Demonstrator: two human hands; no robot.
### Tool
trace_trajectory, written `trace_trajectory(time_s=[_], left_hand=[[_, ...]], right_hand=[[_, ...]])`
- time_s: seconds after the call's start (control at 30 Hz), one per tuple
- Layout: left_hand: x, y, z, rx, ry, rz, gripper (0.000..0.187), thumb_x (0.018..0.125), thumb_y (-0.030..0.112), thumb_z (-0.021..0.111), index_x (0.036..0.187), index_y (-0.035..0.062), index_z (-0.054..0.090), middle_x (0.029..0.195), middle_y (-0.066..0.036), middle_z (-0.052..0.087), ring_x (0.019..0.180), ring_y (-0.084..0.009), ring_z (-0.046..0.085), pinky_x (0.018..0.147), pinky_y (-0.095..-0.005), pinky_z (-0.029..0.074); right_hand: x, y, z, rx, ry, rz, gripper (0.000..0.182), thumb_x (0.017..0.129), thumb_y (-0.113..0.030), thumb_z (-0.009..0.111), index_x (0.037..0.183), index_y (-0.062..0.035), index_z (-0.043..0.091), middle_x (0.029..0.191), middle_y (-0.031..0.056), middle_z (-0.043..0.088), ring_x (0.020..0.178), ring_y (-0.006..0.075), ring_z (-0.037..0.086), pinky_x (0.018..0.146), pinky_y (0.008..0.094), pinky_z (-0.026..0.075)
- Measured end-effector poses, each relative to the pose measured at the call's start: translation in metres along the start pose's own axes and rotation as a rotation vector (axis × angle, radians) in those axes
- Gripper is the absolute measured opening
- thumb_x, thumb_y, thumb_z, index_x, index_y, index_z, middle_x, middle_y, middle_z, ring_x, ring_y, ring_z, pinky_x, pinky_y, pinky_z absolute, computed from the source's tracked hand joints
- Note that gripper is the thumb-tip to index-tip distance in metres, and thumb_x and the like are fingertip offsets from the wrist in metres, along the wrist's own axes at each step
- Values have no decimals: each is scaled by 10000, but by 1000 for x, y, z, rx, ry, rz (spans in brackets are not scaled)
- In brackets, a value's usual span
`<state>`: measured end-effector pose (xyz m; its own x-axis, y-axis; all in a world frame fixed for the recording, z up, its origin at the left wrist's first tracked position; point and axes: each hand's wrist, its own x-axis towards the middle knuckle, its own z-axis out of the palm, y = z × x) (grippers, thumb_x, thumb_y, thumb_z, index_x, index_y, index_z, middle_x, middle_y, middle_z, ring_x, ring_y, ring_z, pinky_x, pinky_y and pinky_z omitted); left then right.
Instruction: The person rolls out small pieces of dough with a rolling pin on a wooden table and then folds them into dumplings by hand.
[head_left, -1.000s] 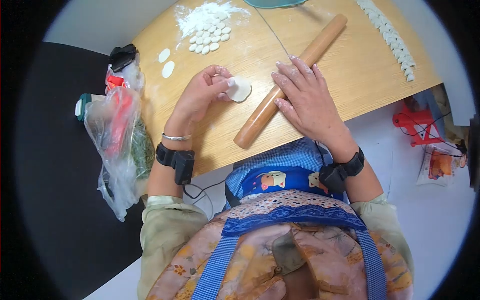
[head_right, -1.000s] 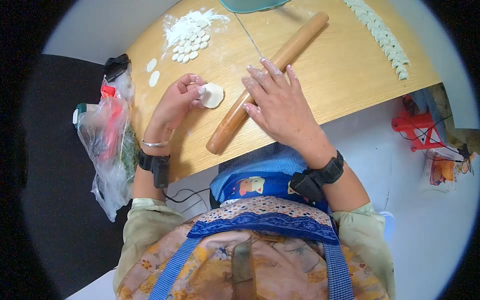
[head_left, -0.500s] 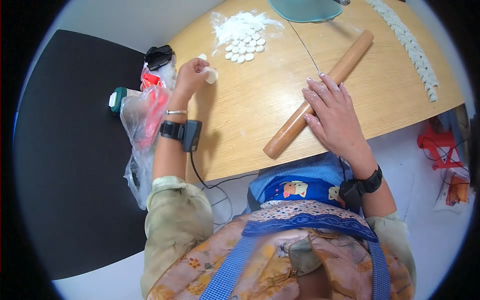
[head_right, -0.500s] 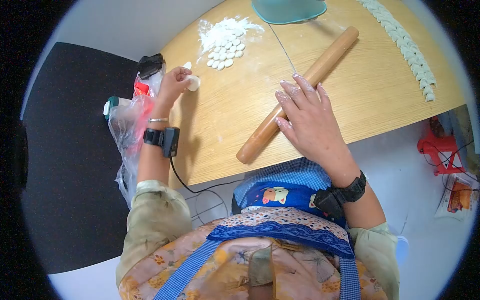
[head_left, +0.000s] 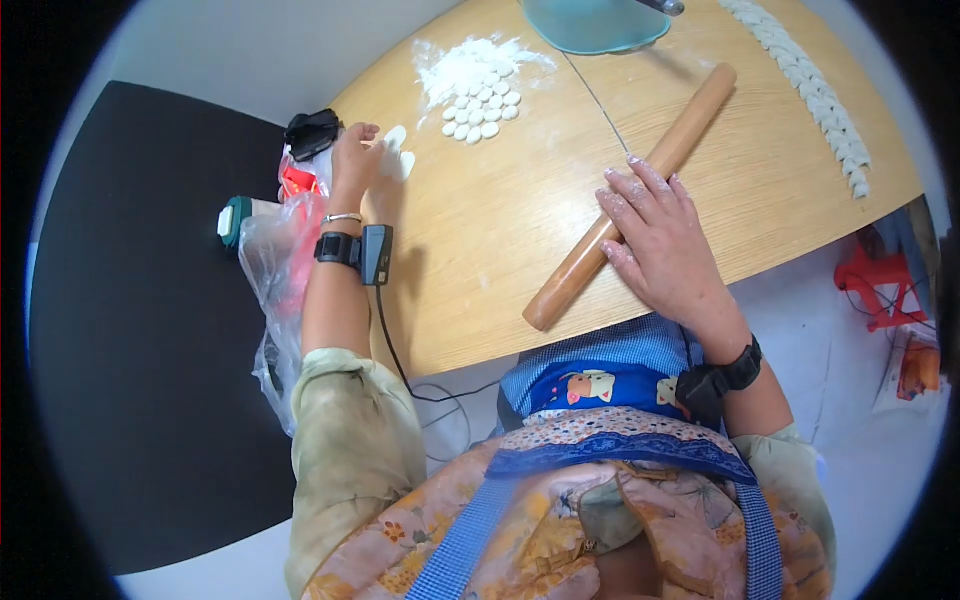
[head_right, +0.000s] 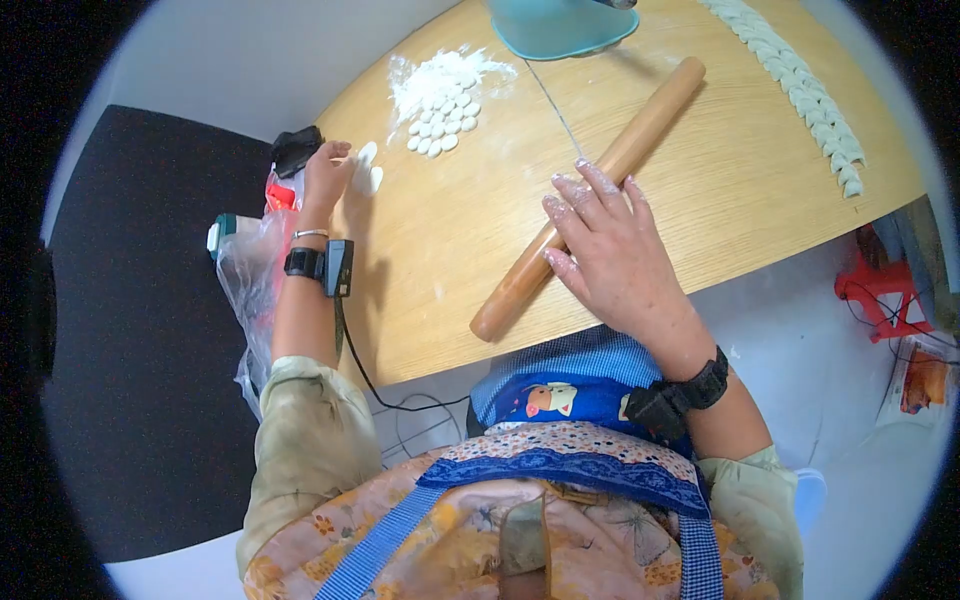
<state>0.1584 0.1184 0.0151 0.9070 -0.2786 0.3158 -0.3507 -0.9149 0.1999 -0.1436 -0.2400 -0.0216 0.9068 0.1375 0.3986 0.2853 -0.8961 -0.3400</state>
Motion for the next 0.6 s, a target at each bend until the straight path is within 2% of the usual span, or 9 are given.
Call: trace_trajectory(time_s=[0.07,0.13,0.2,0.23,0.3,0.4,0.43,0.53,0.6], left_hand=[[1,27,1,-253,-87,-69,271,895,159,735,1110,-4,719,1027,-150,760,940,-264,736,861,-370,577],[8,34,16,-297,-126,-27,318,920,205,725,1155,-9,709,1102,-186,737,1026,-278,715,895,-389,567],[4,66,34,-461,-139,67,463,937,266,702,1308,-5,645,1293,-246,655,1217,-337,630,1024,-422,504],[12,82,44,-467,-133,90,463,937,266,702,1308,-5,645,1293,-246,655,1217,-337,630,1024,-422,504],[17,106,64,-395,-63,368,648,957,394,656,1468,20,519,1482,-262,518,1387,-387,489,1146,-448,397],[25,127,83,-222,-100,368,765,958,506,605,1540,40,432,1581,-245,409,1479,-418,356,1215,-483,293],[22,138,81,-153,-123,367,790,948,576,573,1554,90,433,1618,-217,374,1508,-404,318,1224,-532,268],[13,157,75,91,-246,372,723,987,526,554,1564,112,421,1646,-200,341,1521,-411,291,1236,-519,248],[10,156,72,67,-240,402,701,992,517,551,1564,131,428,1651,-184,339,1526,-411,279,1234,-534,241]], right_hand=[[0,0,-1,1,12,-1,471,981,-321,622,1372,-58,613,1485,127,536,1474,322,383,1202,568,288],[1,-1,-2,10,-7,2,477,975,-327,630,1370,-60,613,1479,125,539,1469,325,389,1195,575,296],[0,-1,-1,11,-3,-2,476,973,-328,633,1367,-61,614,1478,124,539,1468,326,390,1191,577,301],[0,0,-2,10,3,-4,476,970,-329,636,1364,-61,615,1477,123,540,1468,327,390,1188,580,306],[0,0,-2,8,6,-2,478,971,-332,635,1365,-62,615,1480,121,538,1468,325,391,1186,580,308],[0,0,-2,10,7,-1,480,974,-339,629,1367,-64,614,1485,119,536,1469,321,391,1186,578,309],[0,0,-2,16,7,1,480,978,-344,624,1367,-64,613,1487,118,535,1469,318,391,1188,576,308],[0,-1,-3,17,-3,8,482,984,-354,614,1371,-67,612,1489,117,533,1473,312,387,1191,571,304],[0,-1,-3,16,3,9,480,986,-357,612,1368,-66,614,1488,116,534,1474,310,386,1193,568,302]])
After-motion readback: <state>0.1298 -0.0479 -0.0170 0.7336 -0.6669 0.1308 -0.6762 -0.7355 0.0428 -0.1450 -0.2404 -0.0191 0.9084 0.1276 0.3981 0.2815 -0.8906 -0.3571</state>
